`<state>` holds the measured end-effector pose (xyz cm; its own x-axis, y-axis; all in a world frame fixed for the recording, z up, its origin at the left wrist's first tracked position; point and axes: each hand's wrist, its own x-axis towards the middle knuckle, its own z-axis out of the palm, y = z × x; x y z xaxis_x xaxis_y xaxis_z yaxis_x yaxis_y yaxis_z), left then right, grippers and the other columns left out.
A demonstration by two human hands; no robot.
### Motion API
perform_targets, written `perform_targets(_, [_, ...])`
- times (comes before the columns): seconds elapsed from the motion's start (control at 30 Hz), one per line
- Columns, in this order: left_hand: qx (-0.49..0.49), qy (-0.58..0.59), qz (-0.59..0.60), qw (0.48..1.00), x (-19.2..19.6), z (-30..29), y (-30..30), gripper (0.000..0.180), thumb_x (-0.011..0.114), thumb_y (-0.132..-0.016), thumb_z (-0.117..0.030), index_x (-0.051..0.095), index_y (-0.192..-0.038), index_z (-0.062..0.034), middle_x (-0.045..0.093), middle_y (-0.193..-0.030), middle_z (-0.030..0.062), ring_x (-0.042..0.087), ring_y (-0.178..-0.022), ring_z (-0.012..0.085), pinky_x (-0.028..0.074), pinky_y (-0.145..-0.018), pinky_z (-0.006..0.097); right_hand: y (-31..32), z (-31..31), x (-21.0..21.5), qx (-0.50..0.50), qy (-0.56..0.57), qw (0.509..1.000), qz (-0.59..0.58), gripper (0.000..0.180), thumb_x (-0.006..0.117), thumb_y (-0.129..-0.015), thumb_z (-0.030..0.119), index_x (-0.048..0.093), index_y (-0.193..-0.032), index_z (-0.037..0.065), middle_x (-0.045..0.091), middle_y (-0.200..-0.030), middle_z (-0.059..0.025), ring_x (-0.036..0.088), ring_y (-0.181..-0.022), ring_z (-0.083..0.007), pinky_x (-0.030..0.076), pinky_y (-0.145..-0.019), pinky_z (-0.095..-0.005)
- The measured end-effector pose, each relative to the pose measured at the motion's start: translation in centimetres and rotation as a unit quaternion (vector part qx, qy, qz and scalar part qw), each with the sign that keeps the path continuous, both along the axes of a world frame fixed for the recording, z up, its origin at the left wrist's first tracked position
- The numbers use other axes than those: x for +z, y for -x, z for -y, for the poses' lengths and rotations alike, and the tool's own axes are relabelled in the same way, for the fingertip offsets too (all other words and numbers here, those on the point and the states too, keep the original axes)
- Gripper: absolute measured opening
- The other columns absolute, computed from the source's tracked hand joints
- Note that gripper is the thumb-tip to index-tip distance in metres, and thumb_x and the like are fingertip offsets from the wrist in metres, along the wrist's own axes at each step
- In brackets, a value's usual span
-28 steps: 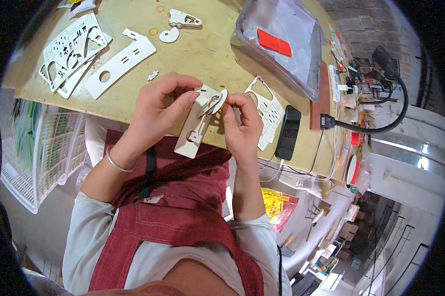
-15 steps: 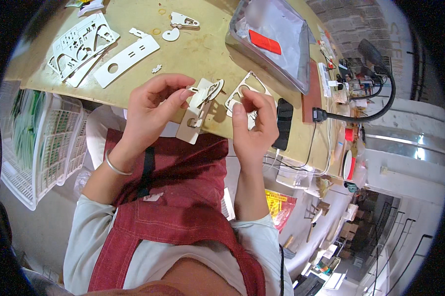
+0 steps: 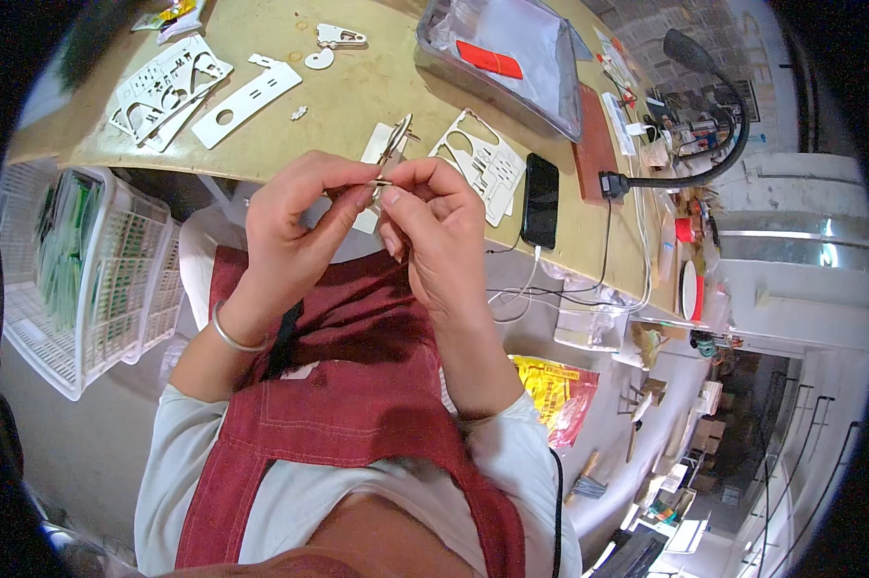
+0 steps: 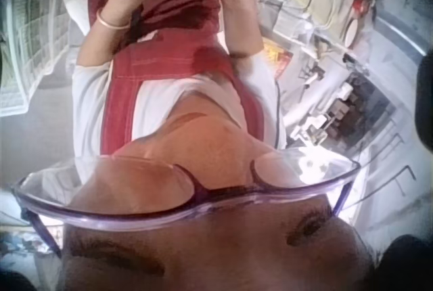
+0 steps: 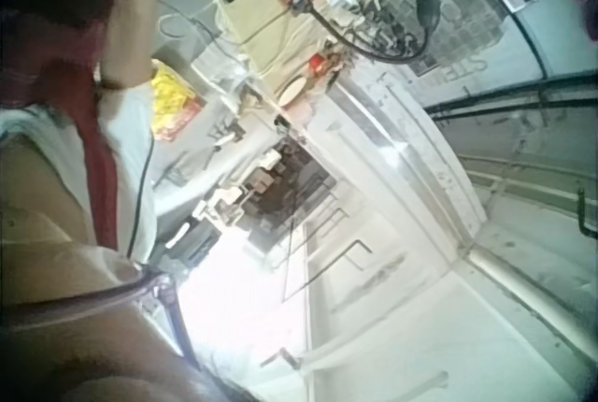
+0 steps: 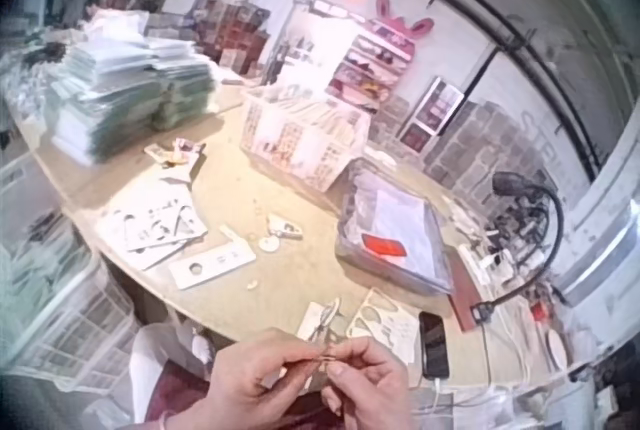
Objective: The person assembles small white plastic or wooden craft parts at a cluttered workbench. They pick up pieces, align them, and press them together to form a small structure, occasionally adjusting the fit by hand.
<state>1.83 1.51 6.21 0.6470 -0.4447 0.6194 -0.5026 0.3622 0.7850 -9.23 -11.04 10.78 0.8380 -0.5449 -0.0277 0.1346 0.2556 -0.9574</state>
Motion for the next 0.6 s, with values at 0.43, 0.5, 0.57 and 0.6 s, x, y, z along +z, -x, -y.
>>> perform_targets(0.43, [-0.048, -0.006, -0.175, 0.983, -0.1, -1.3, 2.5, 0.019, 0.076, -0.101, 0.001, 0.077, -0.119, 0.0026, 0.078, -0.106, 0.0054, 0.073, -0.092, 0.0128, 0.059, -0.082, 0.027, 2.3, -0.1, 1.1, -0.027, -0.018, 0.999, 0.037, 0.002, 0.064, -0.094, 0.000, 0.063, -0.095, 0.000, 0.062, -0.075, -0.0063, 0.057, -0.053, -0.0147, 0.043, -0.049, -0.0268])
perform_targets(0.5, [-0.111, 0.013, -0.249, 0.962, -0.4, -1.3, 1.9, 0.020, 0.074, -0.104, -0.003, 0.076, -0.122, 0.0032, 0.079, -0.109, 0.0052, 0.074, -0.094, 0.0116, 0.060, -0.083, 0.027, 2.7, 0.7, 1.3, -0.056, -0.016, 0.998, 0.034, 0.001, 0.063, -0.094, 0.000, 0.063, -0.094, 0.000, 0.062, -0.074, -0.0066, 0.056, -0.053, -0.0148, 0.042, -0.048, -0.0270])
perform_targets(0.57, [-0.147, 0.027, -0.296, 0.943, -0.6, -1.0, 1.5, 0.021, 0.073, -0.106, -0.008, 0.076, -0.124, 0.0032, 0.079, -0.110, 0.0063, 0.074, -0.096, 0.0110, 0.062, -0.083, 0.027, 3.0, 1.6, 1.1, -0.061, 0.012, 0.998, 0.031, 0.005, 0.067, -0.096, 0.003, 0.064, -0.093, 0.000, 0.063, -0.076, -0.0044, 0.057, -0.056, -0.0131, 0.043, -0.050, -0.0263])
perform_targets(0.6, [-0.147, 0.024, -0.300, 0.942, -0.6, -1.0, 1.2, 0.021, 0.073, -0.106, -0.008, 0.076, -0.124, 0.0033, 0.079, -0.110, 0.0062, 0.074, -0.096, 0.0109, 0.061, -0.083, 0.027, 3.0, 2.0, 0.8, -0.080, 0.050, 0.995, 0.016, 0.006, 0.069, -0.097, 0.004, 0.065, -0.093, 0.001, 0.063, -0.077, -0.0034, 0.057, -0.056, -0.0120, 0.043, -0.050, -0.0259])
